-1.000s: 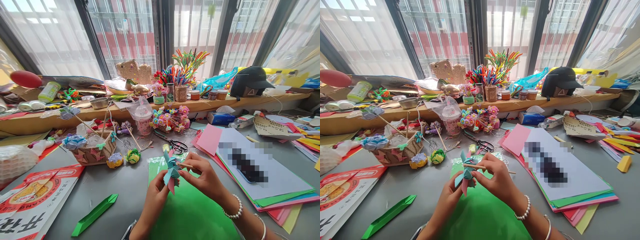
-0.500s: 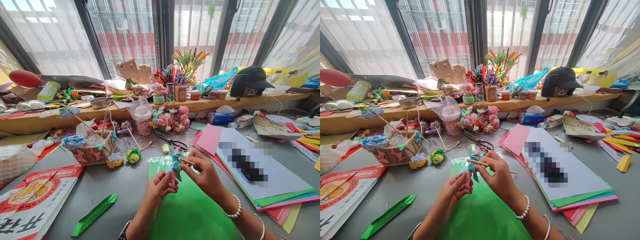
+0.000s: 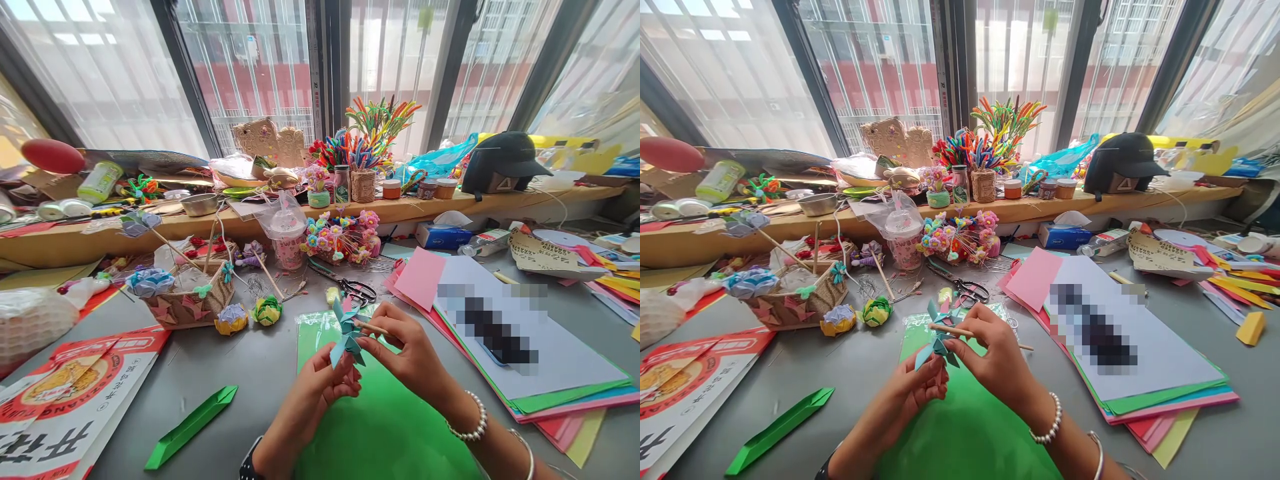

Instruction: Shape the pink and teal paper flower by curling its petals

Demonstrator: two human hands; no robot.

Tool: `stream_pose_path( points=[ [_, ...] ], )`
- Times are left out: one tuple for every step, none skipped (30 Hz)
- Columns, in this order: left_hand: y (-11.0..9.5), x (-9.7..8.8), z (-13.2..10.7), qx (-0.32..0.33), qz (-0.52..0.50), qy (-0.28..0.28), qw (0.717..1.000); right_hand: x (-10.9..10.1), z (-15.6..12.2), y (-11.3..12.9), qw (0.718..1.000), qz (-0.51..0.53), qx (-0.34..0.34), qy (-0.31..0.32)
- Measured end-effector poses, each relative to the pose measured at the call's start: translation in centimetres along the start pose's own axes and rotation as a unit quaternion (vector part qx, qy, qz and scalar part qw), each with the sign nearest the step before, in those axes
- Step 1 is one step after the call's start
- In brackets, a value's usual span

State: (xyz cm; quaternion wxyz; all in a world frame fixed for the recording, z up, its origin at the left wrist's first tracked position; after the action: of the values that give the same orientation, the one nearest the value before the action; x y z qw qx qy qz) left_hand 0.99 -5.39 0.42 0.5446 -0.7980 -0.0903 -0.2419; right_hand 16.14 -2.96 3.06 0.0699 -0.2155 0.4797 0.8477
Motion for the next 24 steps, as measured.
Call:
stream_pose_path(
  points=[
    [0.02, -0.01, -0.01, -0.003, -0.001, 0.004, 1.000, -0.02, 0.01, 0.05, 1.000, 0.003, 0.000, -0.003],
    [0.04, -0.02, -0.01, -0.005, -0.002, 0.007, 1.000, -0.06, 0.03, 0.09, 1.000, 0.006, 0.001, -0.005],
    [0.07, -0.03, 0.01, -0.008, -0.004, 0.010, 1.000, -0.10, 0.06, 0.11, 1.000, 0.008, 0.002, -0.007],
    [0.09, -0.04, 0.03, -0.010, -0.006, 0.012, 1.000, -0.15, 0.09, 0.11, 1.000, 0.009, 0.003, -0.008],
    [0.11, -0.04, 0.06, -0.013, -0.008, 0.013, 1.000, -0.19, 0.11, 0.10, 1.000, 0.009, 0.006, -0.009],
    [0.11, -0.03, 0.10, -0.015, -0.009, 0.013, 1.000, -0.24, 0.13, 0.06, 1.000, 0.009, 0.008, -0.010],
    [0.11, -0.02, 0.14, -0.017, -0.012, 0.012, 1.000, -0.28, 0.14, 0.01, 1.000, 0.010, 0.010, -0.011],
    [0.10, 0.00, 0.17, -0.019, -0.014, 0.013, 1.000, -0.31, 0.15, -0.04, 1.000, 0.012, 0.012, -0.010],
    [0.08, 0.02, 0.19, -0.020, -0.016, 0.015, 1.000, -0.33, 0.15, -0.09, 1.000, 0.016, 0.013, -0.009],
    [0.07, 0.05, 0.21, -0.023, -0.017, 0.018, 0.999, -0.35, 0.15, -0.14, 1.000, 0.020, 0.014, -0.007],
    [0.06, 0.07, 0.21, -0.025, -0.017, 0.021, 0.999, -0.37, 0.16, -0.17, 1.000, 0.025, 0.015, -0.006],
    [0.05, 0.09, 0.21, -0.027, -0.018, 0.024, 0.999, -0.40, 0.17, -0.20, 0.999, 0.029, 0.016, -0.005],
    [0.05, 0.10, 0.20, -0.029, -0.017, 0.027, 0.999, -0.43, 0.19, -0.21, 0.999, 0.031, 0.018, -0.004],
    [0.06, 0.10, 0.18, -0.029, -0.017, 0.029, 0.999, -0.47, 0.21, -0.20, 0.999, 0.033, 0.019, -0.004],
    [0.08, 0.08, 0.17, -0.030, -0.018, 0.030, 0.999, -0.51, 0.23, -0.19, 0.999, 0.033, 0.019, -0.004],
    [0.10, 0.06, 0.17, -0.030, -0.017, 0.031, 0.999, -0.54, 0.25, -0.16, 0.999, 0.034, 0.020, -0.005],
    [0.12, 0.02, 0.17, -0.030, -0.018, 0.031, 0.999, -0.58, 0.27, -0.14, 0.999, 0.034, 0.020, -0.006],
    [0.14, -0.02, 0.18, -0.031, -0.019, 0.031, 0.999, -0.60, 0.29, -0.12, 0.999, 0.035, 0.021, -0.006],
    [0.15, -0.07, 0.19, -0.032, -0.020, 0.032, 0.999, -0.62, 0.31, -0.11, 0.999, 0.035, 0.023, -0.007],
    [0.15, -0.11, 0.21, -0.032, -0.021, 0.033, 0.999, -0.62, 0.32, -0.10, 0.999, 0.035, 0.025, -0.008],
    [0.15, -0.15, 0.22, -0.034, -0.021, 0.034, 0.999, -0.62, 0.33, -0.10, 0.999, 0.035, 0.027, -0.009],
    [0.14, -0.16, 0.23, -0.034, -0.022, 0.035, 0.999, -0.60, 0.34, -0.11, 0.999, 0.034, 0.028, -0.009],
    [0.12, -0.16, 0.22, -0.035, -0.022, 0.036, 0.998, -0.59, 0.36, -0.13, 0.999, 0.033, 0.029, -0.008],
    [0.11, -0.14, 0.21, -0.036, -0.022, 0.036, 0.998, -0.57, 0.37, -0.16, 0.999, 0.032, 0.028, -0.008]
  ],
)
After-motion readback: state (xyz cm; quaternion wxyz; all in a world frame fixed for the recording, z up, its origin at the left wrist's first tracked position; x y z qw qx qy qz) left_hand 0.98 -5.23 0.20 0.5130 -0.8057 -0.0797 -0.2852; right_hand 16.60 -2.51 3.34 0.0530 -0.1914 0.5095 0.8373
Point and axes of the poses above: each hand's wrist, its own z-axis towards the middle knuckle, its own x-axis out of the palm, y = z × x, the point moved 1 cm from there along z, towards the middle knuckle
